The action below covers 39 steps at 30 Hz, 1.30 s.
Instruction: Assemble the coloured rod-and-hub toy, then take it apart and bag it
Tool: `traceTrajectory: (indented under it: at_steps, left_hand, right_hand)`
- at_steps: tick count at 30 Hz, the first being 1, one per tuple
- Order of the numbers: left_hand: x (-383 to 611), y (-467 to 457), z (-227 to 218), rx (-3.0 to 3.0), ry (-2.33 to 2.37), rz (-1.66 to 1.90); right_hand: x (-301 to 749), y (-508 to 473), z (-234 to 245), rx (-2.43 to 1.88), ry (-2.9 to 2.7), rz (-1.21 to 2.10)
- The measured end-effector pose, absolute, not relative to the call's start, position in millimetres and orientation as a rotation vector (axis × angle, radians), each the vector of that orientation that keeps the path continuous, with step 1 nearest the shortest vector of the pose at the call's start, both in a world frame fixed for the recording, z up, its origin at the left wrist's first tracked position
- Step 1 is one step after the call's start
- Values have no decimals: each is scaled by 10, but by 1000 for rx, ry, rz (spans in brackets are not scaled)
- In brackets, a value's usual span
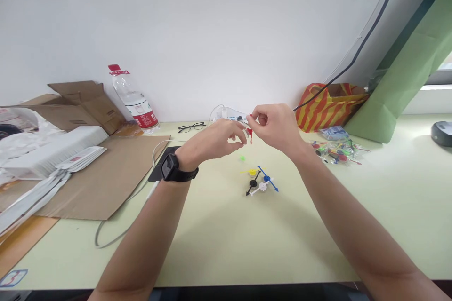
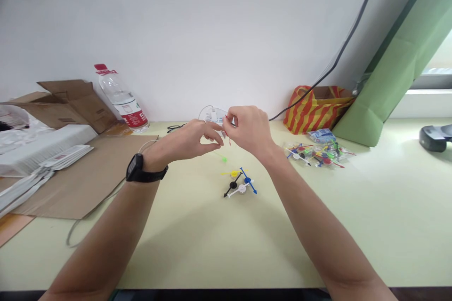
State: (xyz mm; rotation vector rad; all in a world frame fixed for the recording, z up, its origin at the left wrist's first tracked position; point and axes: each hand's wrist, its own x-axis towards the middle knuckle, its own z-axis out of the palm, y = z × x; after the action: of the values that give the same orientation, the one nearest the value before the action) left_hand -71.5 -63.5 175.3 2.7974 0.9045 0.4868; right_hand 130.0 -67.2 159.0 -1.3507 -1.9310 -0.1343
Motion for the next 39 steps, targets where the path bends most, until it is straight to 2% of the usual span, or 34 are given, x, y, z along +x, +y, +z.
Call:
traceTrajectory:
  at_steps: [6, 15, 22, 33, 39]
  left_hand:
    - [-704, -650, 1757, 2801, 904, 491]
    - [-734, -625, 1771, 2788, 969, 571]
    - [-753, -607, 1762, 2792, 976, 593]
    - [-794, -568, 1741, 2788, 986, 582]
    - [-829, -521, 1691, 2773, 1041, 524]
  right_hand:
    - [1261, -689, 1576, -1386, -1921, -223]
    - [1288, -671, 1576, -1390, -2131, -146]
    - [1359, -707, 1649, -1337, -2264, 34]
    - [1408, -677, 1616, -1266, -2293, 50]
    - [1571, -521, 1492, -1700, -2321, 60]
